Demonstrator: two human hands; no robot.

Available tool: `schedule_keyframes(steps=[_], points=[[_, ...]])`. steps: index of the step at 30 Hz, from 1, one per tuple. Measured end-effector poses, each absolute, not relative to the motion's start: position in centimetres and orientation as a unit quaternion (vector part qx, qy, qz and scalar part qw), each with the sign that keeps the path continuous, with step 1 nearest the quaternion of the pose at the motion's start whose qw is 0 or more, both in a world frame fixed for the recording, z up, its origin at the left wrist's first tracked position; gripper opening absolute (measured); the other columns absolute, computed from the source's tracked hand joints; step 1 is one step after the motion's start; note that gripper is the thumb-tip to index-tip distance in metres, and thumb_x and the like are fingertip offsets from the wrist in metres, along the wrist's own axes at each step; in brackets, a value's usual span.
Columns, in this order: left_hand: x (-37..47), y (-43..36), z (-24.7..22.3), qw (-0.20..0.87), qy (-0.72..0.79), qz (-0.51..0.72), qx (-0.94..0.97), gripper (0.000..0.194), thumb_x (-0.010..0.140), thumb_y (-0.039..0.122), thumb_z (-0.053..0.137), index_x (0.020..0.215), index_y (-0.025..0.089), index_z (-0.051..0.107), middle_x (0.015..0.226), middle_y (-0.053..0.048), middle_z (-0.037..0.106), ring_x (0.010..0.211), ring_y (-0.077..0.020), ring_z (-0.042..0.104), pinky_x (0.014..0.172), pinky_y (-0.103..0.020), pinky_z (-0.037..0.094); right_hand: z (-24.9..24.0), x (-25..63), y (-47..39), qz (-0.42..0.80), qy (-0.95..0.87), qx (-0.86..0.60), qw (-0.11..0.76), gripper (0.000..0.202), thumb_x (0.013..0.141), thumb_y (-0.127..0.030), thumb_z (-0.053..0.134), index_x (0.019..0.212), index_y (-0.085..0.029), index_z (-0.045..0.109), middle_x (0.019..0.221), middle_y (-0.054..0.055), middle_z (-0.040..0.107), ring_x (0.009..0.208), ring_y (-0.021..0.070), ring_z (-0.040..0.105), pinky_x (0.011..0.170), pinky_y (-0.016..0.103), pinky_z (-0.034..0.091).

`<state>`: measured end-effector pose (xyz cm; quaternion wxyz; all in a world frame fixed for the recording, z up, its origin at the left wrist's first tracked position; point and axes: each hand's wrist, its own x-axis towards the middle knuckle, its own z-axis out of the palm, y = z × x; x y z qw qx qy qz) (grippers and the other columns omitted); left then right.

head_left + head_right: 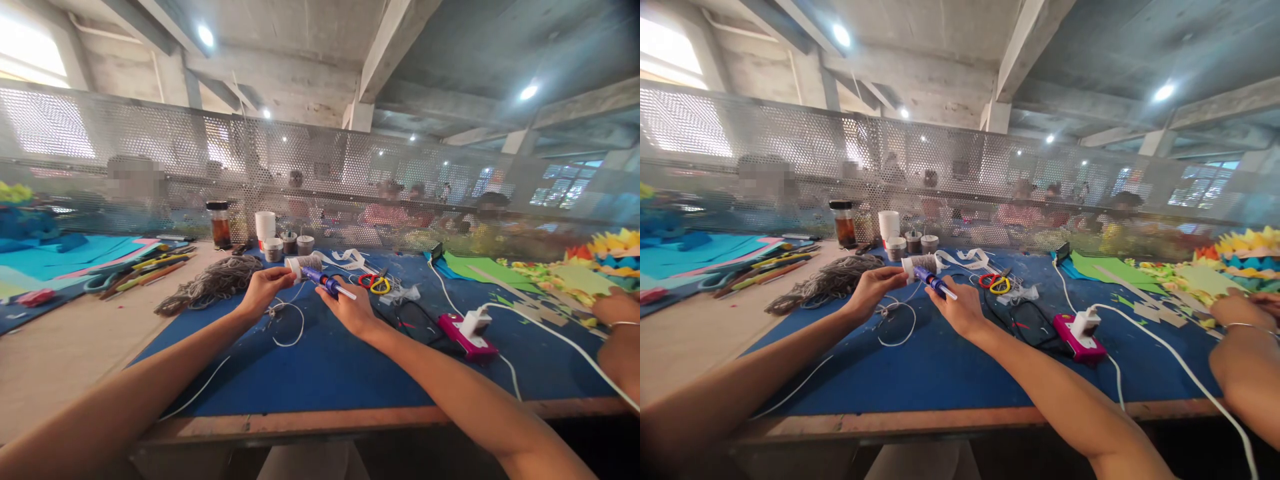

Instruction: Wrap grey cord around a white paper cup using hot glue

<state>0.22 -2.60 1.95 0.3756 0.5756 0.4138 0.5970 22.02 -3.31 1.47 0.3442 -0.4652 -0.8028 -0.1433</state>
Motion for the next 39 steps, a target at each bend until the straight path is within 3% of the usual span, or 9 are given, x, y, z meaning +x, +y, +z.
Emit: schedule_keyframes(steps=[39], points=[[0.05,-2.51,1.79,0.378,0.408,0.6,0.576,0.029,0.069,0.035,0.074,0.089,0.015,0.073,0.082,-0.005,0.072,0.074,-0.0162,0.063,0.078,-0.03,0.048,1.51,22.05,-3.43,-0.156,-0.803,-0.457,0.348,0.043,0.093,-0.057,0.036,0.092,-0.02,0.059,0.065,0.001,0.068,0.058,0.0165,0.063,0.05,0.025,0.028]])
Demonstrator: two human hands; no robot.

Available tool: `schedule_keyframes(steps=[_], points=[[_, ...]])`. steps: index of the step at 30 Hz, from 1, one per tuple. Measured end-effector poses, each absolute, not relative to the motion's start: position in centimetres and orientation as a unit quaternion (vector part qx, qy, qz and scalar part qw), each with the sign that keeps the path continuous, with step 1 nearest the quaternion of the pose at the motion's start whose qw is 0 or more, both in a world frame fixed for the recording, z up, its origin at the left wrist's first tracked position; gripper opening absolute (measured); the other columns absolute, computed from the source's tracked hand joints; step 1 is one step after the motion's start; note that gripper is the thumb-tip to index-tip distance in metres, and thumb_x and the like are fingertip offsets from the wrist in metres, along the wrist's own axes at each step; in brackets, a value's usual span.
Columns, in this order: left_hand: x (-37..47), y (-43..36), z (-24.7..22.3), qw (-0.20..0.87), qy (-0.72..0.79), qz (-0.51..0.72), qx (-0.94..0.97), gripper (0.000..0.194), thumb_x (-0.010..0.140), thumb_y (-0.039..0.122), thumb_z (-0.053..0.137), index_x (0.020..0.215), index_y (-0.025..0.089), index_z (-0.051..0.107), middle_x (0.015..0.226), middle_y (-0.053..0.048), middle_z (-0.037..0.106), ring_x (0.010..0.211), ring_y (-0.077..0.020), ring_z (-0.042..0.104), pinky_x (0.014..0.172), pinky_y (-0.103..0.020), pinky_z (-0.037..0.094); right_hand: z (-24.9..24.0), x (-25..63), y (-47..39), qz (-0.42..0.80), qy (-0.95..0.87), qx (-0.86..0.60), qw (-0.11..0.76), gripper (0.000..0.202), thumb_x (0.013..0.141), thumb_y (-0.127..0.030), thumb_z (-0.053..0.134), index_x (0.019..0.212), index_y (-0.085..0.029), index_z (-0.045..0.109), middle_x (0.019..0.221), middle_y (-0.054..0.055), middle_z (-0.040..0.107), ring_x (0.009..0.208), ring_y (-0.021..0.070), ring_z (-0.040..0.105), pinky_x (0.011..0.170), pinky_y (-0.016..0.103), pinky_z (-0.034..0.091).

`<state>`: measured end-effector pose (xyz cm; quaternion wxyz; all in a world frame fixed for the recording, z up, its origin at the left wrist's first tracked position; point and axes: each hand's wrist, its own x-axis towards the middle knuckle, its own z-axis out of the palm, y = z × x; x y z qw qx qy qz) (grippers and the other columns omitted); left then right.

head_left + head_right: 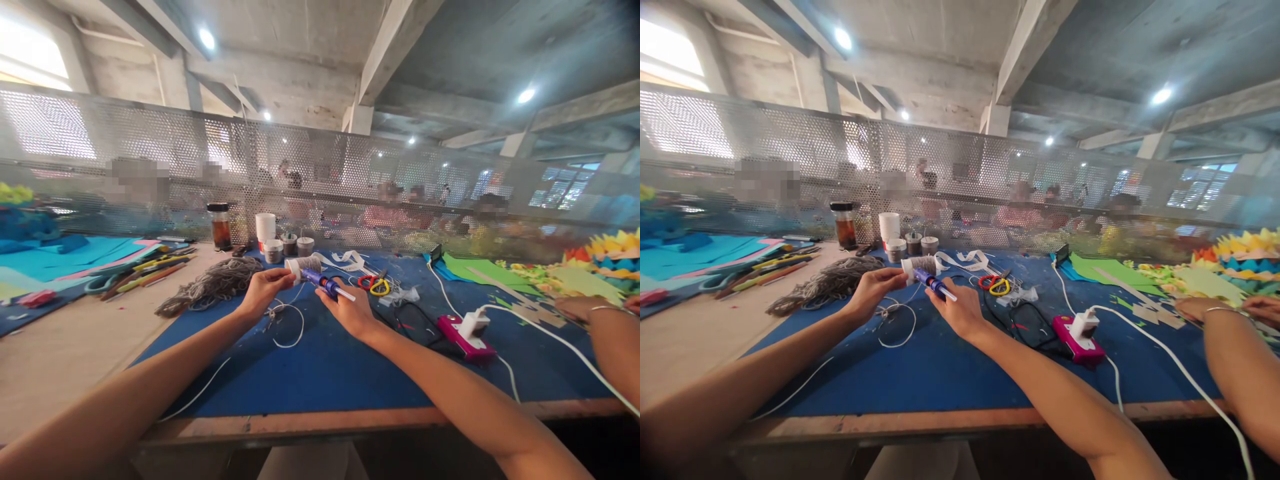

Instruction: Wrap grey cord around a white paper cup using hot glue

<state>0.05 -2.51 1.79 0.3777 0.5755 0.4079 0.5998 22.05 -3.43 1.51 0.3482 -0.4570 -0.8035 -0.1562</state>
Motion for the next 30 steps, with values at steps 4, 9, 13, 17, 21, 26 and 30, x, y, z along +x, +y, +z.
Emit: schedule_keyframes(steps=[4,9,13,17,21,26,30], points=[[0.04,-2.5,1.82,0.38,0.406,0.6,0.575,0.029,0.068,0.036,0.075,0.089,0.015,0.074,0.082,-0.004,0.072,0.075,-0.0165,0.063,0.079,-0.03,0.048,1.51,22.07,-3.43,-0.152,-0.804,-0.458,0.347,0.043,0.093,-0.056,0.036,0.094,-0.02,0.059,0.066,0.002,0.068,0.058,0.0164,0.063,0.051,0.025,0.028],[0.01,-2.26,1.71,0.383,0.406,0.603,0.57,0.03,0.067,0.036,0.075,0.09,0.015,0.073,0.08,-0.004,0.072,0.074,-0.0163,0.063,0.077,-0.029,0.048,1.54,22.14,-3.48,-0.148,-0.806,-0.455,0.347,0.043,0.093,-0.057,0.036,0.093,-0.02,0.059,0.067,0.002,0.068,0.059,0.0165,0.064,0.051,0.025,0.028],[-0.03,-2.12,1.58,0.379,0.404,0.602,0.575,0.029,0.069,0.036,0.074,0.09,0.016,0.074,0.081,-0.004,0.072,0.074,-0.0163,0.064,0.078,-0.03,0.049,1.52,22.14,-3.46,-0.146,-0.806,-0.455,0.349,0.043,0.093,-0.056,0.036,0.094,-0.02,0.059,0.067,0.002,0.068,0.06,0.0164,0.064,0.051,0.025,0.029],[-0.02,-2.22,1.68,0.376,0.41,0.603,0.572,0.029,0.069,0.036,0.074,0.089,0.016,0.073,0.081,-0.004,0.072,0.074,-0.017,0.064,0.079,-0.031,0.049,1.48,22.09,-3.39,-0.148,-0.805,-0.458,0.346,0.044,0.093,-0.057,0.036,0.094,-0.02,0.059,0.066,0.002,0.068,0.058,0.0163,0.063,0.05,0.025,0.027],[0.03,-2.4,1.86,0.377,0.411,0.601,0.572,0.029,0.069,0.036,0.073,0.089,0.015,0.074,0.083,-0.005,0.072,0.075,-0.0169,0.063,0.079,-0.031,0.049,1.44,22.09,-3.38,-0.151,-0.805,-0.455,0.349,0.044,0.093,-0.057,0.036,0.093,-0.02,0.059,0.066,0.002,0.068,0.058,0.016,0.063,0.05,0.025,0.028],[0.11,-2.43,1.93,0.383,0.404,0.606,0.569,0.028,0.069,0.036,0.073,0.089,0.015,0.074,0.083,-0.005,0.072,0.074,-0.0161,0.063,0.078,-0.03,0.049,1.47,22.09,-3.46,-0.153,-0.807,-0.452,0.349,0.042,0.093,-0.056,0.036,0.093,-0.02,0.059,0.067,0.001,0.068,0.059,0.0163,0.064,0.05,0.025,0.028],[0.17,-2.53,2.09,0.387,0.402,0.61,0.562,0.03,0.067,0.038,0.075,0.087,0.015,0.074,0.082,-0.005,0.072,0.073,-0.0164,0.064,0.077,-0.03,0.05,1.5,22.01,-3.5,-0.158,-0.806,-0.457,0.342,0.044,0.093,-0.056,0.035,0.092,-0.02,0.059,0.066,0.002,0.068,0.058,0.0164,0.064,0.05,0.025,0.028]])
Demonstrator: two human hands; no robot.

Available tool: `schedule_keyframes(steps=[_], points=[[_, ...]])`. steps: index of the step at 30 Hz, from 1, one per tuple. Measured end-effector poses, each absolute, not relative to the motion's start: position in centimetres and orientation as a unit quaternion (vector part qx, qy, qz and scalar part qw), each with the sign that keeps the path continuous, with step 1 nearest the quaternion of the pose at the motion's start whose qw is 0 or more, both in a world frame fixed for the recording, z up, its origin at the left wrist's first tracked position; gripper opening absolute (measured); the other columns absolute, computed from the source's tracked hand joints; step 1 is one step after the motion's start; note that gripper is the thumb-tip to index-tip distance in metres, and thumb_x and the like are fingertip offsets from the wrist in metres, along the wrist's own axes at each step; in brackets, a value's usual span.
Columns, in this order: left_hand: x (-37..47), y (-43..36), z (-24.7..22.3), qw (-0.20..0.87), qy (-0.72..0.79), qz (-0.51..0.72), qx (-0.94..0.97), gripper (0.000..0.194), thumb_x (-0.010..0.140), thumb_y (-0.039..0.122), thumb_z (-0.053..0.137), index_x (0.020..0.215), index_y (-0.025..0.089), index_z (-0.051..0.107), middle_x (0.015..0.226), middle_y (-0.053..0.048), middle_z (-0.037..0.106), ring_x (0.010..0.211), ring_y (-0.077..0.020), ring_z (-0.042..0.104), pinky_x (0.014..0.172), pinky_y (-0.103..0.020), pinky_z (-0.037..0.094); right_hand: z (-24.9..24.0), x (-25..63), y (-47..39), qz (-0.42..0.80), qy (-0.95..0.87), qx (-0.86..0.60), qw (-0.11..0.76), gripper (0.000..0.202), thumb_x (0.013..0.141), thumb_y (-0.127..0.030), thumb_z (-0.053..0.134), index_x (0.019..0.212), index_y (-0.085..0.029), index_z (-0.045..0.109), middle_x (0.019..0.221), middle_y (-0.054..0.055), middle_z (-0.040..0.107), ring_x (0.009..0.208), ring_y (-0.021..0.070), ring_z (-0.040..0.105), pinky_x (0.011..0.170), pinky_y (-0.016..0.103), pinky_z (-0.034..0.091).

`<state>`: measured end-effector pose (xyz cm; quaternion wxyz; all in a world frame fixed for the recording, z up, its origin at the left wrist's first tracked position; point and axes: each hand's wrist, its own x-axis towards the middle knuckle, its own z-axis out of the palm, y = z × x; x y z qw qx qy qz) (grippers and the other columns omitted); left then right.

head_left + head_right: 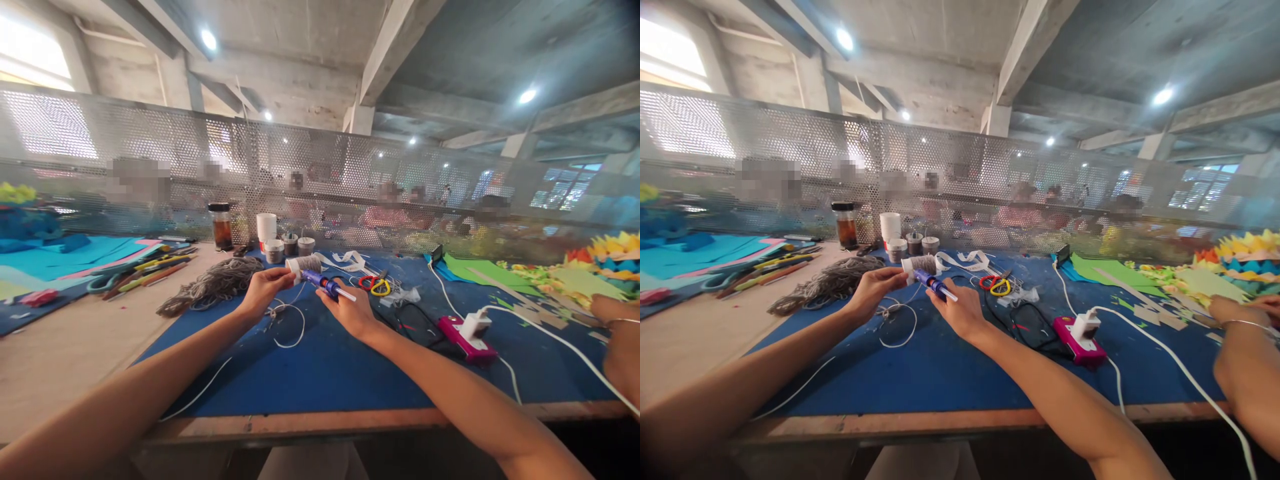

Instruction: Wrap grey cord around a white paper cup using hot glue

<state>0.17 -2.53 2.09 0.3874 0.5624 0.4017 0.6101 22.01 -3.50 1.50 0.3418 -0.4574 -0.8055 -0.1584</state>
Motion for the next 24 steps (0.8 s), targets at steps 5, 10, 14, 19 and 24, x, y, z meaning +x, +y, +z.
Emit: schedule_keyframes(steps=[5,10,14,19,24], points=[[0.18,-2.59,2.06,0.395,0.394,0.61,0.563,0.033,0.067,0.04,0.075,0.088,0.014,0.074,0.085,-0.006,0.073,0.075,-0.0167,0.064,0.08,-0.032,0.049,1.44,22.0,-3.44,-0.157,-0.805,-0.458,0.343,0.044,0.093,-0.056,0.035,0.091,-0.02,0.059,0.065,0.002,0.067,0.058,0.0163,0.063,0.051,0.025,0.028],[0.06,-2.12,1.67,0.398,0.397,0.62,0.547,0.034,0.065,0.04,0.077,0.087,0.014,0.074,0.084,-0.006,0.072,0.074,-0.0162,0.064,0.081,-0.033,0.05,1.38,22.02,-3.31,-0.155,-0.804,-0.462,0.341,0.044,0.093,-0.057,0.035,0.093,-0.02,0.06,0.067,0.002,0.068,0.058,0.0165,0.063,0.051,0.025,0.029],[-0.04,-1.88,1.45,0.404,0.391,0.622,0.545,0.033,0.065,0.038,0.077,0.087,0.015,0.074,0.084,-0.006,0.072,0.073,-0.0158,0.064,0.08,-0.032,0.05,1.37,22.01,-3.27,-0.154,-0.804,-0.465,0.336,0.045,0.092,-0.057,0.036,0.095,-0.02,0.061,0.069,0.003,0.069,0.059,0.0172,0.063,0.051,0.025,0.029],[0.0,-2.0,1.53,0.404,0.391,0.621,0.546,0.031,0.066,0.038,0.077,0.087,0.016,0.074,0.086,-0.006,0.073,0.075,-0.0169,0.065,0.081,-0.033,0.05,1.37,22.04,-3.3,-0.151,-0.807,-0.459,0.34,0.044,0.093,-0.056,0.036,0.095,-0.02,0.061,0.069,0.003,0.069,0.061,0.0175,0.064,0.051,0.025,0.029],[0.08,-2.05,1.64,0.404,0.39,0.626,0.541,0.034,0.065,0.04,0.077,0.088,0.015,0.074,0.085,-0.006,0.073,0.074,-0.0165,0.065,0.082,-0.033,0.05,1.42,22.07,-3.33,-0.155,-0.805,-0.464,0.336,0.043,0.093,-0.056,0.037,0.095,-0.02,0.061,0.069,0.003,0.069,0.06,0.0175,0.064,0.051,0.025,0.029]])
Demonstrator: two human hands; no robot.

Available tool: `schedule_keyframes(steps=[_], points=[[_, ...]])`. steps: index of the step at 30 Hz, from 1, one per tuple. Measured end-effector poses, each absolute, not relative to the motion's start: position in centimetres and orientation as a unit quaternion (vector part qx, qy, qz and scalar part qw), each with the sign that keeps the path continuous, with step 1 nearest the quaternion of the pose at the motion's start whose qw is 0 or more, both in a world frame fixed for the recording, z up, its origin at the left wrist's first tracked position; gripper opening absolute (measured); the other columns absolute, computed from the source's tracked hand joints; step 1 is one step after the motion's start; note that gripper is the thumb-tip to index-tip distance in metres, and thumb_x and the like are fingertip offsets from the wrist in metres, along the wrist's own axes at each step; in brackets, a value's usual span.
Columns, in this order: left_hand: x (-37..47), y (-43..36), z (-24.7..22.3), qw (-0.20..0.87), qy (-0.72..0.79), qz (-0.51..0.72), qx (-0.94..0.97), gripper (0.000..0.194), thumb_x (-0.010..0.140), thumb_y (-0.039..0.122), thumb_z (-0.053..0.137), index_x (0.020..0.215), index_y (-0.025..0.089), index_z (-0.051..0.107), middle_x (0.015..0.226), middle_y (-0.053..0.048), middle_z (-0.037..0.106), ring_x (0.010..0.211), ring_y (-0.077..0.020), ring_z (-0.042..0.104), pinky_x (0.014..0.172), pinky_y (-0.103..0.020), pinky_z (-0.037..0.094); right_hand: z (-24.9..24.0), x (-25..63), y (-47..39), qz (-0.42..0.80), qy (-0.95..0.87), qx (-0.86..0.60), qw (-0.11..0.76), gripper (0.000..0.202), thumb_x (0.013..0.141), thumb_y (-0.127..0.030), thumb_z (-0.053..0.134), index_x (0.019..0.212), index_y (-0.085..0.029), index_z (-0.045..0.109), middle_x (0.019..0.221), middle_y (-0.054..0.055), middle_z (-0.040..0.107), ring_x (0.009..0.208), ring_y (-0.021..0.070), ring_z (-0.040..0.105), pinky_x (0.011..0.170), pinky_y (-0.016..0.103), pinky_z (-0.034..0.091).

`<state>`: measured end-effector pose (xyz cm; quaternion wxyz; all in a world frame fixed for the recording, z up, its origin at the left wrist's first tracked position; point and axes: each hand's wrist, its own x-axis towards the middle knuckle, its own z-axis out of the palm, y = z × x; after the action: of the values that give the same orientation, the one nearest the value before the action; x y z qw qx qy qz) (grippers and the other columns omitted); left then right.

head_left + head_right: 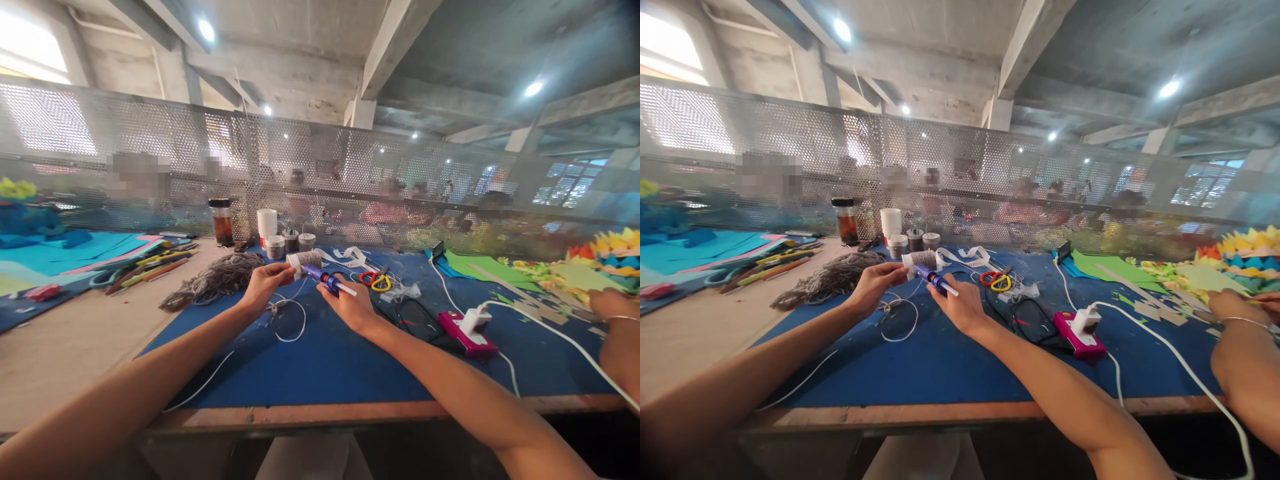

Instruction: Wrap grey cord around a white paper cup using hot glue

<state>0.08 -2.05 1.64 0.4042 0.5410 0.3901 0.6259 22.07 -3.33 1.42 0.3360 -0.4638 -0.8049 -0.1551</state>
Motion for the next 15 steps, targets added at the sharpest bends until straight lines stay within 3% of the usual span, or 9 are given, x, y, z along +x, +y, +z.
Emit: schedule_keyframes(steps=[15], points=[[-0.03,-1.96,1.85,0.418,0.388,0.638,0.518,0.036,0.062,0.04,0.079,0.085,0.014,0.074,0.085,-0.006,0.072,0.077,-0.0176,0.065,0.083,-0.034,0.05,1.22,22.08,-3.19,-0.159,-0.805,-0.467,0.329,0.043,0.092,-0.057,0.039,0.096,-0.02,0.061,0.07,0.003,0.07,0.062,0.0176,0.065,0.052,0.025,0.03]])
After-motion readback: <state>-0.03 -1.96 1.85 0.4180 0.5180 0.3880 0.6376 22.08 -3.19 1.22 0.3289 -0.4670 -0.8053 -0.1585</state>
